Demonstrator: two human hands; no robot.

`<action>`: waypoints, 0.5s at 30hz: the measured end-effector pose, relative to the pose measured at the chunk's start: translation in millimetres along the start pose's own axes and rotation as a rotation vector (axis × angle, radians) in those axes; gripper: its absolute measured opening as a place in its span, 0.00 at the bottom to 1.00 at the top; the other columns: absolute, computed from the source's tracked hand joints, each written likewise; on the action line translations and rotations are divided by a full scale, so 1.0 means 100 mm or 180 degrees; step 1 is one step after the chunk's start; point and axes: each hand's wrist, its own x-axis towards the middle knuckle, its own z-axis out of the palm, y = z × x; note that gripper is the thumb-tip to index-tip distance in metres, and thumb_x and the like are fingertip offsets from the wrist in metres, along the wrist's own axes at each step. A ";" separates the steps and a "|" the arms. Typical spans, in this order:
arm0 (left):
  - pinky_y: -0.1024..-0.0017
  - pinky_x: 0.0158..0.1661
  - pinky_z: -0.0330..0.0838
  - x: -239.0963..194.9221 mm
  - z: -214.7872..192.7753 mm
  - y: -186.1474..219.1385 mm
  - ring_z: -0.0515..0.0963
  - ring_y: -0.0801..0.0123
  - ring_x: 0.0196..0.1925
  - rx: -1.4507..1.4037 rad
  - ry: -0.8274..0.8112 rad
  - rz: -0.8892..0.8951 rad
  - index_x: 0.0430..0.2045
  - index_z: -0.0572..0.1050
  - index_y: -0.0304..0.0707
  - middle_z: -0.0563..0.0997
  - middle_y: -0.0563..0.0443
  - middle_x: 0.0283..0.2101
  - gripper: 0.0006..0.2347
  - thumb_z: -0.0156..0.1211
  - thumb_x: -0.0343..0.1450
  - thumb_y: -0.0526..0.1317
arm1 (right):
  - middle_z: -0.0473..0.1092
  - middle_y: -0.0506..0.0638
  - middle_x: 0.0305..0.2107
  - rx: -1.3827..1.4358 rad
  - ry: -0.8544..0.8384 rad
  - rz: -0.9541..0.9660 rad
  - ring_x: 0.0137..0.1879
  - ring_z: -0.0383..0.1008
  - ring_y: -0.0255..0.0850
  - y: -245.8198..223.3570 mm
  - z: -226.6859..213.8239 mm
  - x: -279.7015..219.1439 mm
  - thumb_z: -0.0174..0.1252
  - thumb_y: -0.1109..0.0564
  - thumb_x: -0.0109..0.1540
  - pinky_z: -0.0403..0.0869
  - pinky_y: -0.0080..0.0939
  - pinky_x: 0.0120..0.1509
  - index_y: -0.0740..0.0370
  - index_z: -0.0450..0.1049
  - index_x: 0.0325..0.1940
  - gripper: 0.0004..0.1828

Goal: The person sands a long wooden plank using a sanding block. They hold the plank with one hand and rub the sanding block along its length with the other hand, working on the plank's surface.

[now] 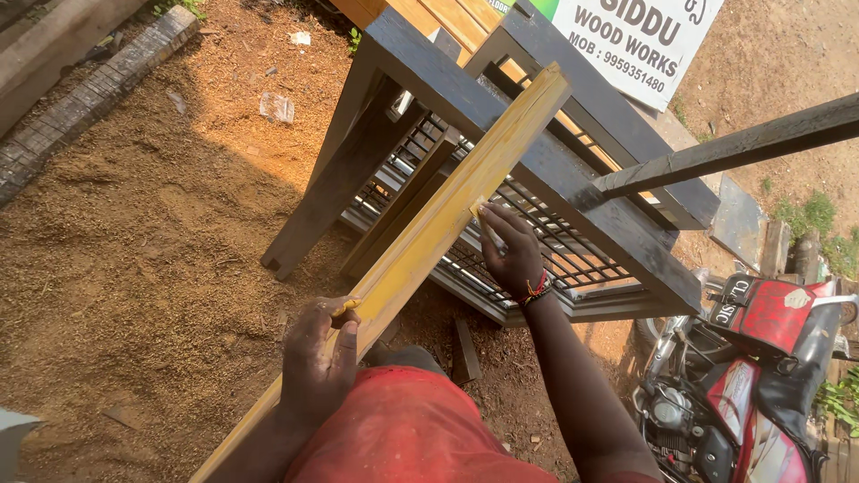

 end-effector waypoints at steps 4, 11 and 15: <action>0.66 0.43 0.74 0.04 0.07 0.03 0.80 0.62 0.40 -0.0029 -0.0058 0.0025 0.46 0.74 0.32 0.78 0.45 0.37 0.09 0.55 0.73 0.32 | 0.74 0.55 0.58 -0.0581 -0.0308 -0.0135 0.61 0.75 0.51 0.16 -0.08 0.14 0.58 0.65 0.62 0.71 0.50 0.67 0.62 0.75 0.61 0.22; 0.68 0.44 0.74 -0.03 0.12 0.01 0.80 0.63 0.40 -0.0352 -0.0166 -0.0166 0.48 0.73 0.31 0.76 0.45 0.38 0.10 0.54 0.73 0.32 | 0.72 0.55 0.60 -0.0637 -0.0551 -0.0360 0.63 0.72 0.54 0.51 -0.17 0.34 0.57 0.67 0.60 0.70 0.51 0.68 0.61 0.76 0.60 0.23; 0.67 0.45 0.73 0.01 0.09 -0.03 0.80 0.63 0.40 -0.0190 -0.0127 -0.0115 0.48 0.74 0.31 0.77 0.45 0.36 0.10 0.54 0.73 0.32 | 0.73 0.53 0.55 -0.0783 -0.0643 -0.0067 0.61 0.74 0.54 0.43 -0.10 0.26 0.62 0.63 0.61 0.72 0.52 0.65 0.58 0.78 0.56 0.18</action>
